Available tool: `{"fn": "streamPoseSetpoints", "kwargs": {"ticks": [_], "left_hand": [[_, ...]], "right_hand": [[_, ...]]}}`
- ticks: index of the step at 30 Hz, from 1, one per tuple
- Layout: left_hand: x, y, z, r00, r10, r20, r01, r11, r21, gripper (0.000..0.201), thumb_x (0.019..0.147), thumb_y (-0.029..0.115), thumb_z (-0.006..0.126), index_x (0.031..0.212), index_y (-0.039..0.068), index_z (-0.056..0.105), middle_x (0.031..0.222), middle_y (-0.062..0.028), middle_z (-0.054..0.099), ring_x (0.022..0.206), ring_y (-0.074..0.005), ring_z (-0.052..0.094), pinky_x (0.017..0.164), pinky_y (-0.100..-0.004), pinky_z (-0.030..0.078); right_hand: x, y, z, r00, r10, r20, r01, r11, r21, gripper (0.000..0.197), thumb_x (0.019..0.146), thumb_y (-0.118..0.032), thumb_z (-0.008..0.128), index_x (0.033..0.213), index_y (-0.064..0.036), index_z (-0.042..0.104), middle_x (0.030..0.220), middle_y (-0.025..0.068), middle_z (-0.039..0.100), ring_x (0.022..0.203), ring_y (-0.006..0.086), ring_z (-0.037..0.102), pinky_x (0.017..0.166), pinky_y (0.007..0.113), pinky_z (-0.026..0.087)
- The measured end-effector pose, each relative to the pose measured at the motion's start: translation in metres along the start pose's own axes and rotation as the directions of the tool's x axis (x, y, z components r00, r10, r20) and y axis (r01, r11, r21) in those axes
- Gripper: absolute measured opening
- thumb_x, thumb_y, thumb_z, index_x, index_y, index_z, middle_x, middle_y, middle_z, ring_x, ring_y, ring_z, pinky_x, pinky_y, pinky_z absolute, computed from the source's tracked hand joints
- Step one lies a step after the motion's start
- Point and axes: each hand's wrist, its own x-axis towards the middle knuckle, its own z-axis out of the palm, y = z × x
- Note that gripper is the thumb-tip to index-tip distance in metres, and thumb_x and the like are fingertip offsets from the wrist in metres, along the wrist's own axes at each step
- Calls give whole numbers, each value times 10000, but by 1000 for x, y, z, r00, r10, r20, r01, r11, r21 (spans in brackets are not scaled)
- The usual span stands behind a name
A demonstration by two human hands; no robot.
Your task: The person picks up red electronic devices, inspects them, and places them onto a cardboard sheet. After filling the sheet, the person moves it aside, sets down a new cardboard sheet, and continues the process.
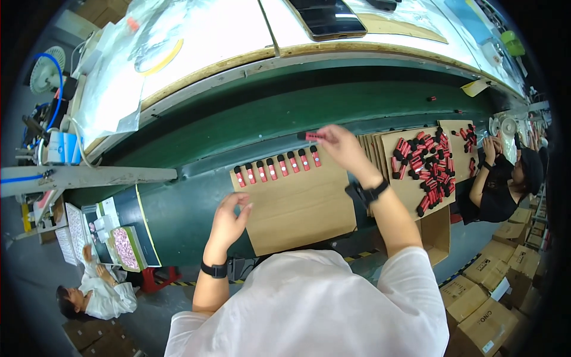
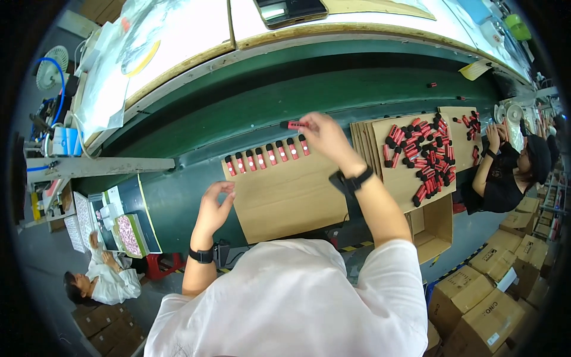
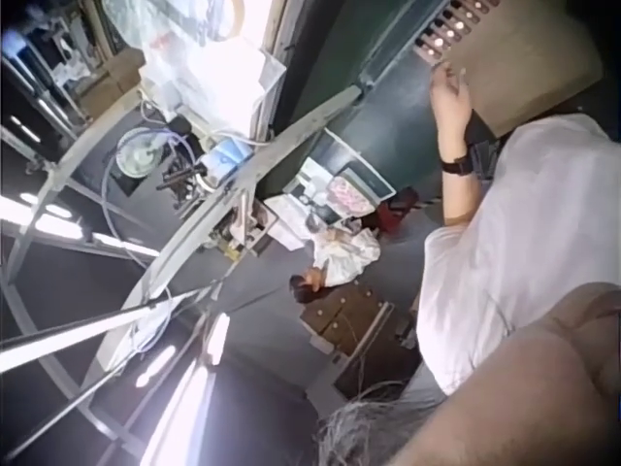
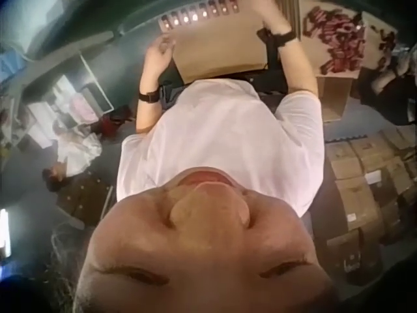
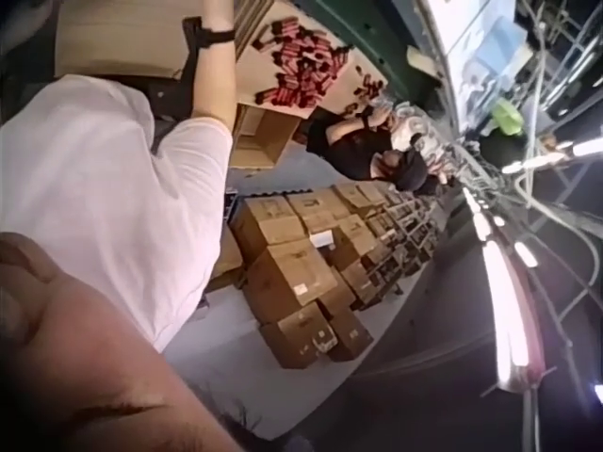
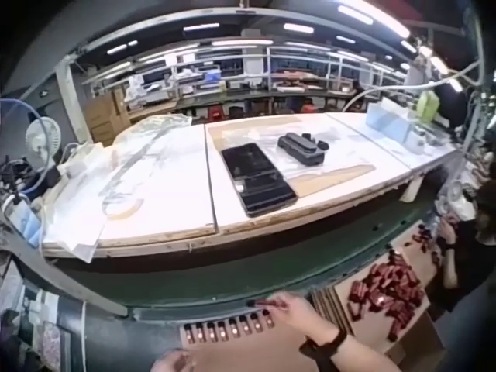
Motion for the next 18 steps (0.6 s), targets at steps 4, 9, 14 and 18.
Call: {"fn": "streamPoseSetpoints", "kwargs": {"ticks": [4, 9, 14, 18], "left_hand": [[14, 51, -2, 997, 74, 7, -73, 995, -74, 247, 814, 37, 666, 1053, -6, 624, 990, -124, 660, 919, -221, 641, 841, -323, 482], [11, 98, -10, 974, 220, 46, -198, 936, -292, 259, 794, 33, 696, 1044, 9, 633, 992, -91, 663, 910, -196, 629, 855, -313, 476], [-2, 97, -13, 944, 329, 28, -308, 908, -284, 211, 804, 34, 703, 1006, 15, 643, 946, -70, 664, 883, -156, 614, 847, -291, 470], [-9, 92, -14, 977, 210, -15, -203, 917, -343, 172, 816, 66, 704, 973, 18, 651, 887, -73, 663, 871, -167, 615, 804, -293, 478]], "right_hand": [[-67, -71, -5, 999, 39, 20, -41, 990, 136, 209, 823, -38, 685, 1020, -6, 627, 906, 96, 658, 786, 153, 612, 732, 284, 494], [-108, -129, -8, 994, -110, 17, 107, 984, 144, 231, 804, -10, 680, 1029, 5, 630, 934, 94, 658, 851, 166, 606, 779, 292, 482], [-121, -141, -2, 987, -158, -11, 157, 963, 221, 213, 829, -27, 668, 1035, 3, 624, 945, 69, 661, 864, 155, 601, 782, 293, 480], [-106, -102, -20, 997, 41, 59, -62, 909, 412, 170, 894, -81, 626, 1055, -28, 620, 986, 32, 652, 869, 108, 589, 775, 255, 475]]}}
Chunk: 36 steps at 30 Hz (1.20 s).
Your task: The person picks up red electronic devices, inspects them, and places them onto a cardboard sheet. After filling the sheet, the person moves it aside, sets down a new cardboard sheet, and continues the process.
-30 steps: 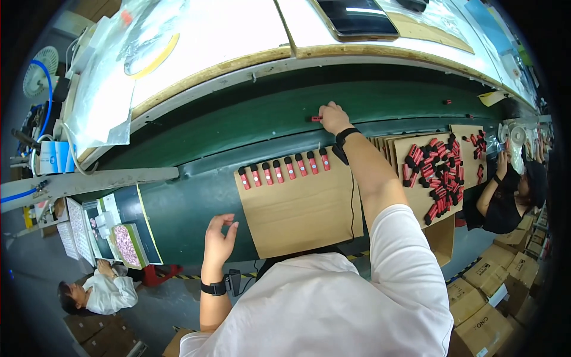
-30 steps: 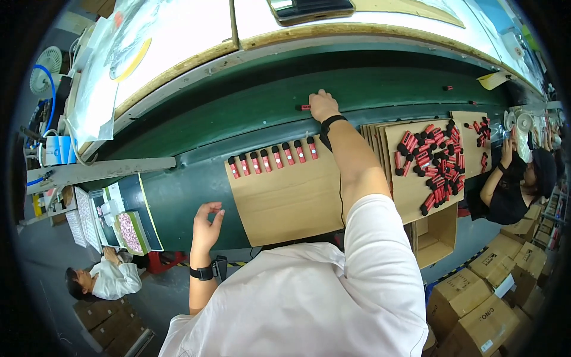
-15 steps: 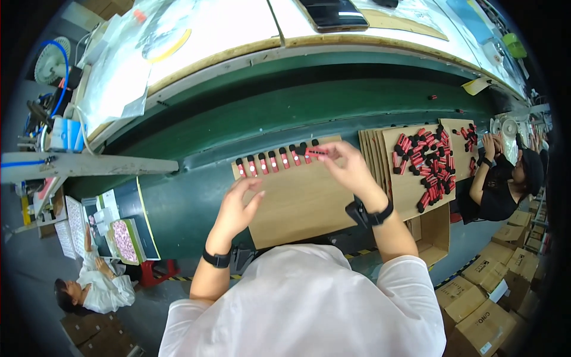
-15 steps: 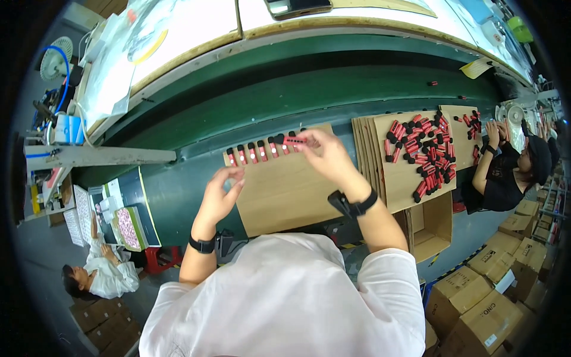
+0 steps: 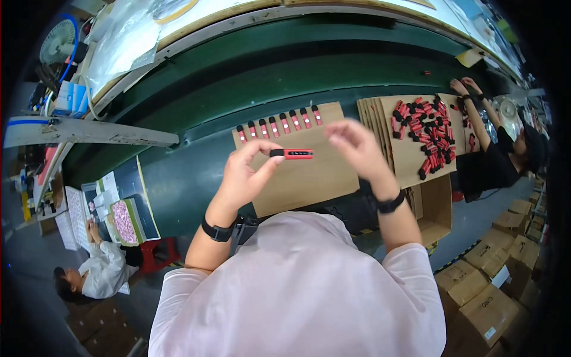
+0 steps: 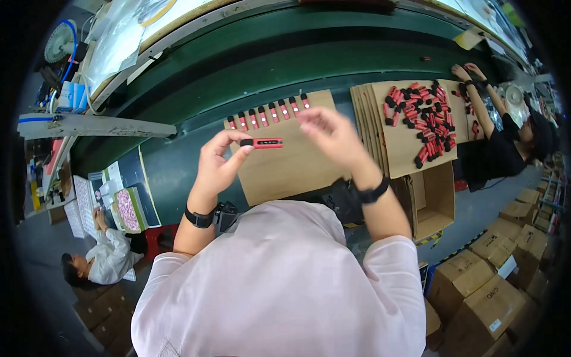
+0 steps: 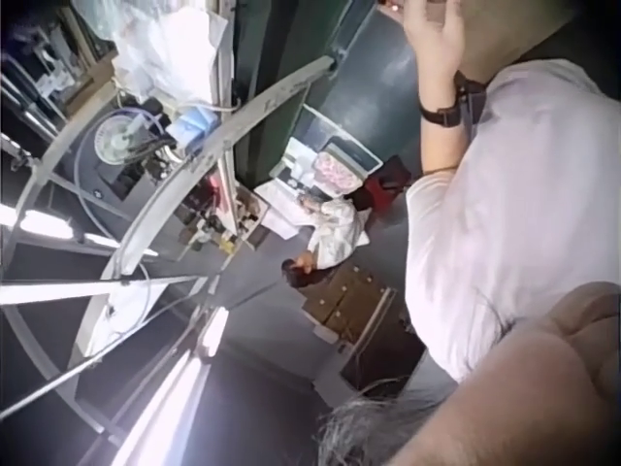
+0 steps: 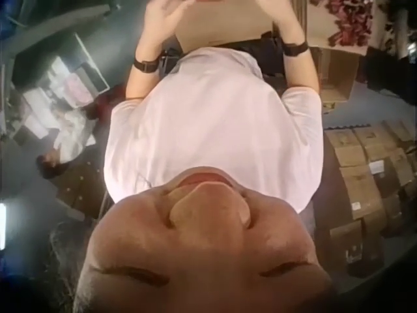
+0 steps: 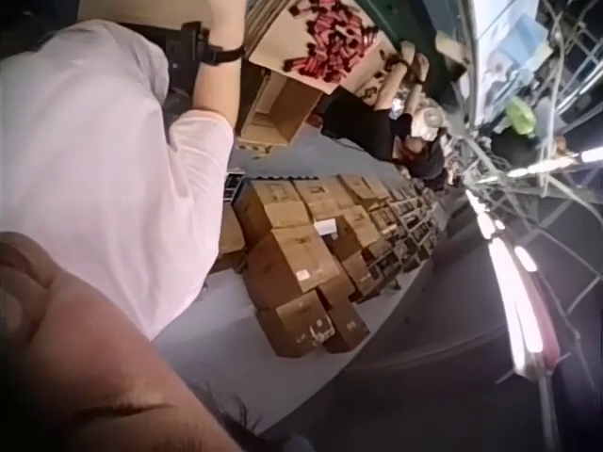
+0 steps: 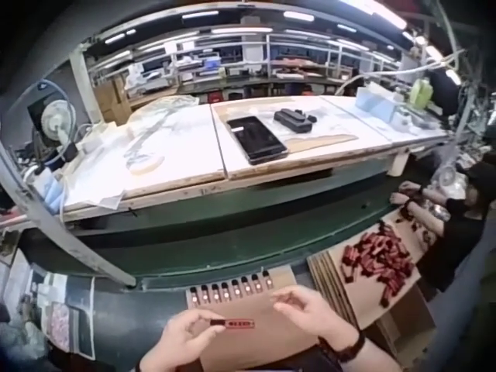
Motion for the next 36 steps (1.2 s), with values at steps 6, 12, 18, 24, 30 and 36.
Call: {"fn": "streamPoseSetpoints", "kwargs": {"ticks": [6, 12, 18, 24, 30, 36], "left_hand": [[-6, -12, -8, 1000, -2, -25, 1, 999, -47, 144, 829, 68, 696, 952, 10, 648, 890, -53, 666, 852, -128, 593, 796, -272, 468], [-18, -26, -14, 998, -65, -11, 65, 995, -71, 132, 866, 44, 673, 960, -28, 615, 956, -57, 651, 910, -126, 589, 837, -266, 461], [-15, -22, -11, 999, -32, -34, 31, 998, -54, 153, 835, 76, 698, 965, 10, 648, 900, -45, 667, 844, -120, 591, 795, -258, 467], [-22, -2, -5, 1000, 5, 11, -4, 999, -53, 169, 842, 42, 696, 988, -17, 634, 974, -71, 657, 981, -180, 601, 968, -341, 435], [-22, 2, -5, 993, 119, -24, -120, 991, -57, 191, 827, 72, 714, 989, 2, 643, 971, -84, 670, 977, -204, 619, 992, -385, 431], [-25, 7, -5, 981, 194, -22, -195, 980, -42, 186, 831, 119, 717, 968, 19, 641, 946, -95, 697, 921, -221, 660, 953, -393, 468]], "right_hand": [[68, 81, -143, 959, 24, -284, -52, 994, -93, 176, 944, -146, 582, 1072, -29, 614, 999, 24, 650, 851, 75, 573, 755, 219, 464], [51, 77, -81, 960, -75, -269, 59, 996, -68, 195, 927, -153, 606, 1072, -22, 613, 968, 24, 650, 872, 82, 580, 764, 225, 463], [4, 29, -35, 997, 4, -83, -18, 985, -174, 233, 894, -96, 626, 1109, -9, 609, 972, 30, 632, 892, 103, 576, 782, 236, 463], [-24, -47, 31, 977, -206, 53, 213, 962, -174, 321, 815, -50, 678, 1124, -8, 605, 1011, 59, 630, 893, 160, 592, 810, 283, 477], [-29, -52, 67, 918, -393, 49, 389, 869, -306, 335, 758, -34, 728, 1068, -21, 602, 992, 106, 651, 905, 229, 623, 809, 320, 487], [-30, -53, 76, 926, -378, -6, 366, 900, -238, 285, 755, -30, 732, 1008, -23, 601, 950, 103, 650, 858, 235, 630, 765, 311, 491]]}}
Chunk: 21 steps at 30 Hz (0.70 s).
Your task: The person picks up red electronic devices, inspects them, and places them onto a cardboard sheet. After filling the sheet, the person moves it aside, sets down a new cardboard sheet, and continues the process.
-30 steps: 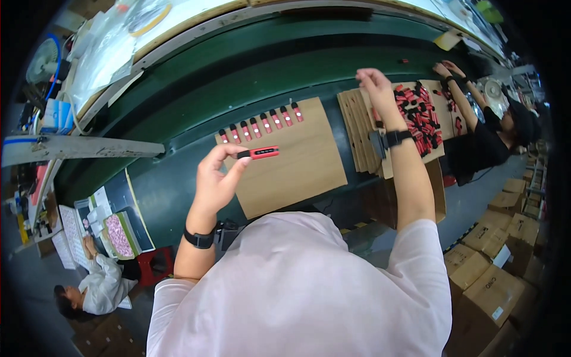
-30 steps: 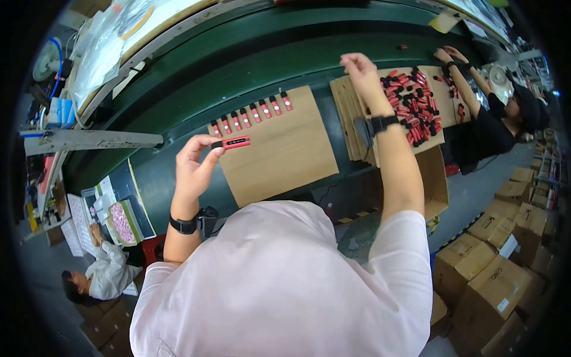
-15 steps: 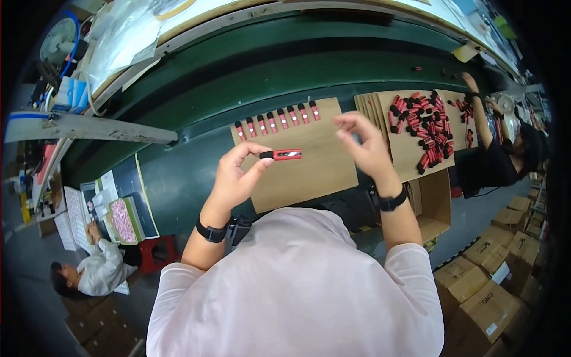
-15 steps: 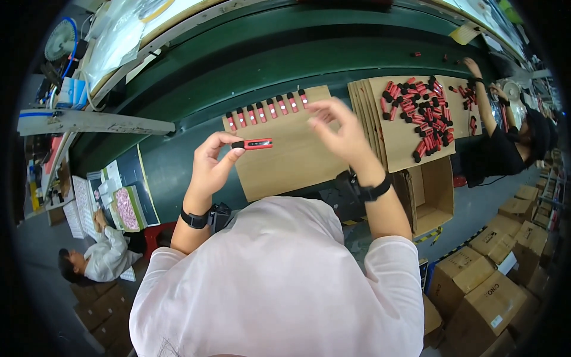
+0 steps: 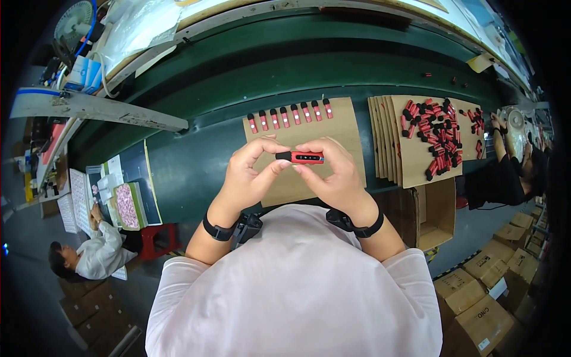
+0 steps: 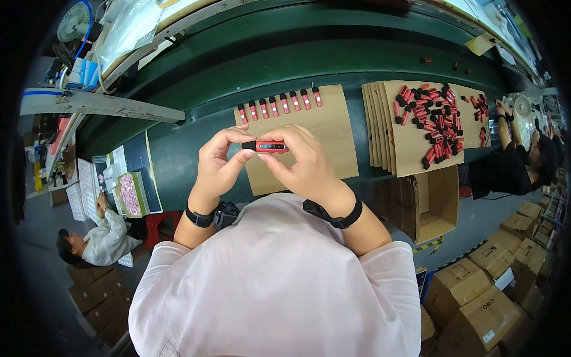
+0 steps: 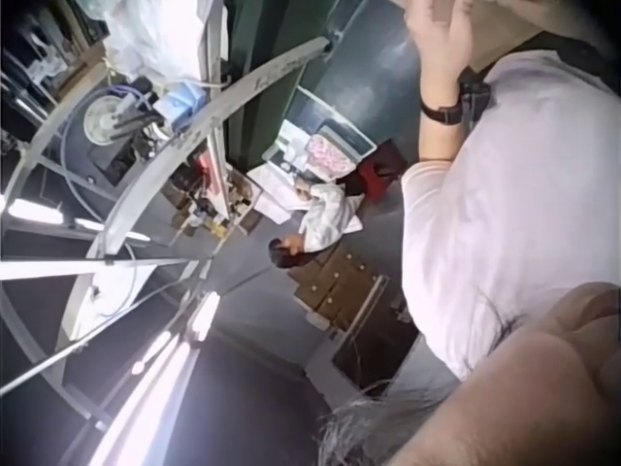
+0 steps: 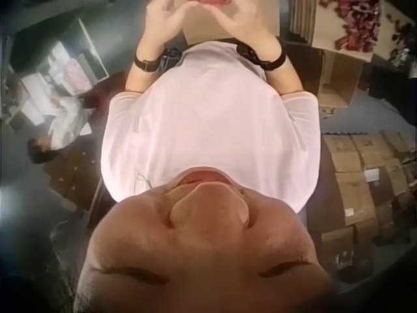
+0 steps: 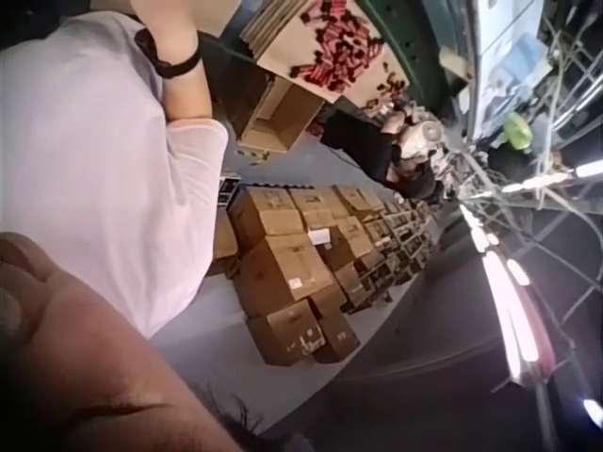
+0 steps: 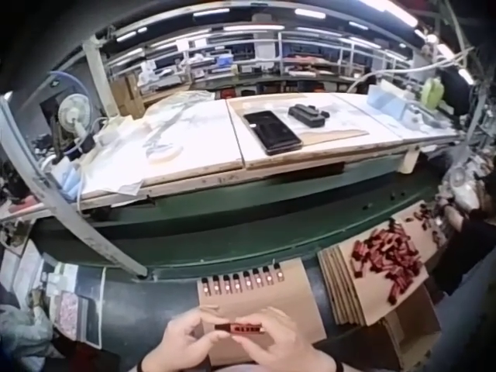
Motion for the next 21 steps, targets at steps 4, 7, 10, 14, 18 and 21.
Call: {"fn": "streamPoseSetpoints", "kwargs": {"ticks": [4, 7, 10, 14, 18, 21], "left_hand": [[1, 5, 0, 1000, 10, -3, -9, 999, 42, 158, 838, 107, 704, 954, 20, 640, 923, -99, 696, 898, -225, 661, 967, -398, 463], [2, 9, 2, 999, -23, 25, 24, 1000, -4, 180, 826, 76, 711, 977, 8, 638, 944, -87, 677, 969, -224, 622, 1013, -419, 415], [3, 7, 3, 999, -22, 33, 22, 999, -27, 193, 814, 50, 715, 985, 3, 640, 956, -85, 667, 1002, -227, 604, 1019, -419, 403], [8, 7, 3, 1000, 16, 20, -16, 1000, 12, 198, 789, 22, 718, 974, 6, 647, 962, -94, 665, 988, -236, 609, 966, -384, 436], [13, 8, 5, 999, -4, 34, 1, 996, 94, 216, 762, 2, 723, 967, 7, 654, 966, -100, 660, 961, -238, 613, 909, -350, 466], [14, -2, 7, 998, -40, 46, 36, 995, 94, 227, 751, 0, 727, 967, 5, 657, 968, -104, 656, 941, -237, 614, 875, -334, 480]], "right_hand": [[0, 2, -1, 1000, 1, 8, 0, 1000, -2, 249, 766, -29, 724, 983, -21, 601, 934, 95, 646, 836, 222, 627, 744, 303, 490], [-2, 3, -4, 1000, -11, 19, 11, 1000, -16, 221, 774, -26, 718, 960, -21, 600, 923, 90, 643, 831, 212, 624, 739, 298, 488], [-2, 1, -6, 998, 57, 24, -58, 998, 31, 236, 790, -22, 699, 1010, -14, 615, 917, 88, 639, 823, 198, 618, 742, 288, 481], [-3, 1, -15, 940, 322, 117, -341, 905, 254, 281, 814, -33, 681, 1088, -11, 622, 924, 81, 640, 827, 175, 614, 746, 276, 476], [-1, 12, -22, 967, 217, 136, -237, 960, 150, 325, 838, -42, 655, 1159, -15, 611, 951, 78, 645, 840, 156, 610, 761, 271, 476], [1, 15, -20, 956, 230, 184, -239, 971, 25, 301, 837, -34, 644, 1135, -11, 613, 933, 73, 647, 835, 148, 612, 755, 271, 483]]}}
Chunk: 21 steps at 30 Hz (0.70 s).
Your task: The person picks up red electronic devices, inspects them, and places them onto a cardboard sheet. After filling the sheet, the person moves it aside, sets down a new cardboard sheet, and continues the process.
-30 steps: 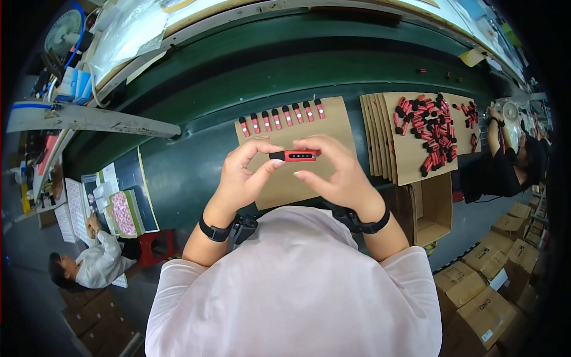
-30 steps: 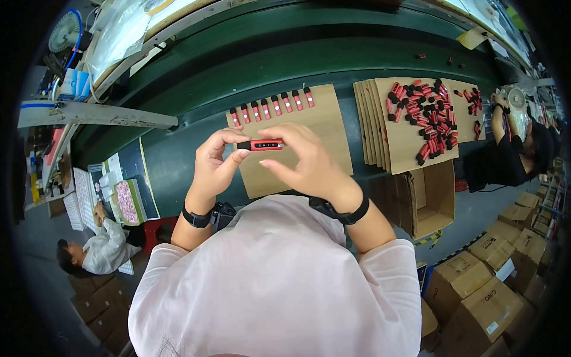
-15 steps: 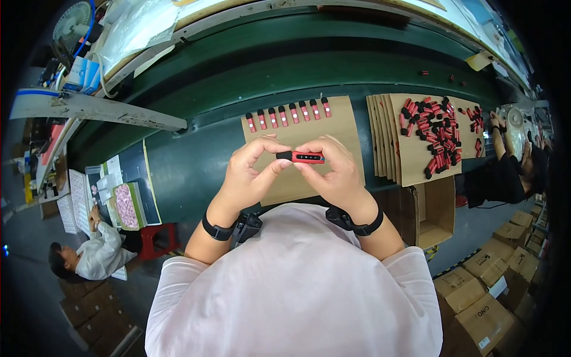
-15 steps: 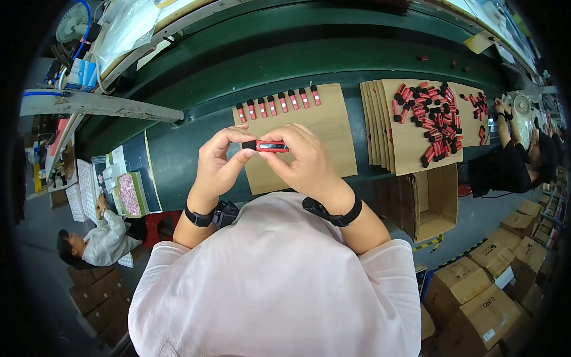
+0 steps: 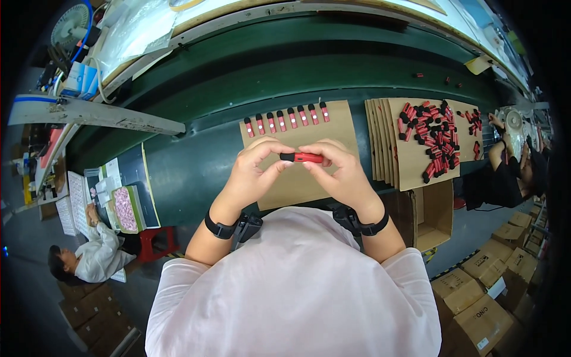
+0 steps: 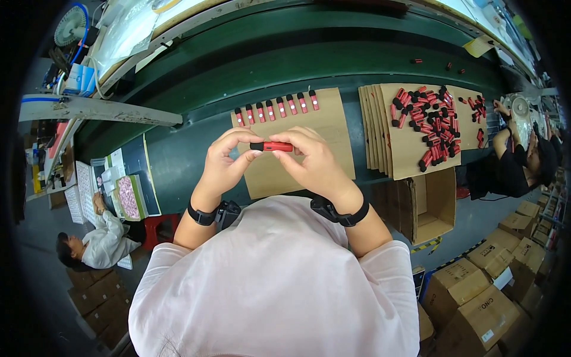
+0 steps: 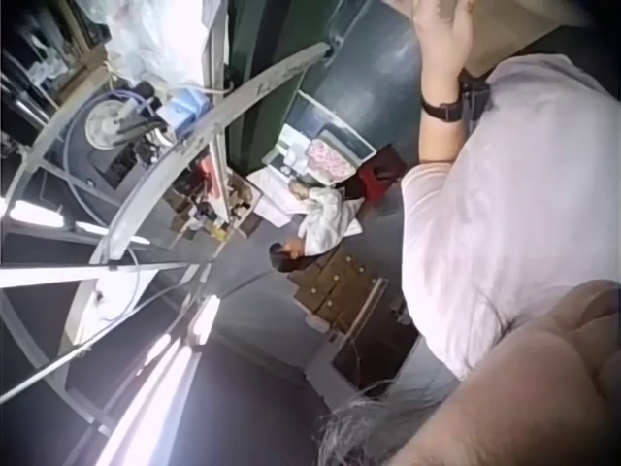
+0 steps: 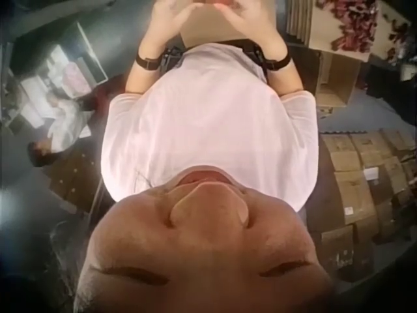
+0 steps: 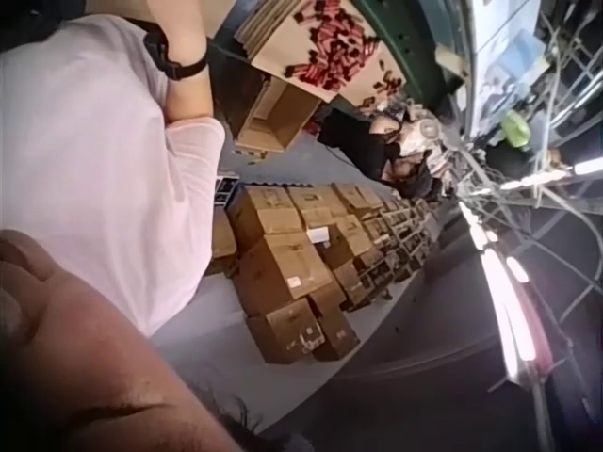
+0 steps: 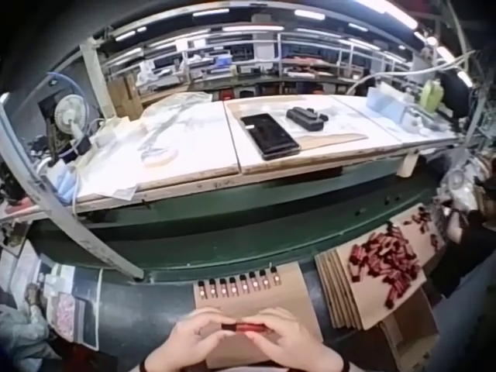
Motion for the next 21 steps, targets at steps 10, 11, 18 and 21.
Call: {"fn": "streamPoseSetpoints", "kwargs": {"ticks": [10, 11, 18, 21], "left_hand": [[-23, -91, 5, 977, -211, -35, 214, 958, 191, 261, 790, 64, 704, 1033, -1, 633, 978, -128, 650, 905, -250, 633, 823, -343, 498], [-29, -102, 4, 965, -252, -69, 261, 942, 211, 267, 798, 76, 698, 1041, -4, 626, 977, -132, 648, 899, -257, 635, 813, -347, 503], [-70, -170, 1, 876, -424, -230, 477, 834, 279, 243, 809, 84, 679, 1027, -9, 631, 959, -148, 647, 850, -256, 638, 778, -354, 506], [-80, -183, -1, 854, -450, -259, 515, 803, 300, 235, 809, 82, 676, 1020, -12, 635, 949, -153, 645, 835, -257, 637, 768, -356, 506]], "right_hand": [[29, 138, -13, 888, 450, -89, -459, 872, -171, 234, 777, -92, 697, 967, 3, 600, 837, 89, 661, 770, 204, 643, 709, 300, 508], [35, 154, -19, 866, 475, -156, -500, 832, -240, 242, 770, -112, 707, 948, 3, 590, 842, 100, 666, 779, 223, 652, 718, 312, 512], [67, 223, -34, 795, 500, -343, -604, 701, -378, 314, 765, -188, 711, 968, 4, 568, 869, 158, 667, 863, 319, 657, 756, 380, 515], [73, 231, -29, 789, 500, -357, -613, 678, -405, 322, 771, -205, 703, 975, 4, 567, 886, 180, 665, 889, 347, 647, 770, 399, 512]]}}
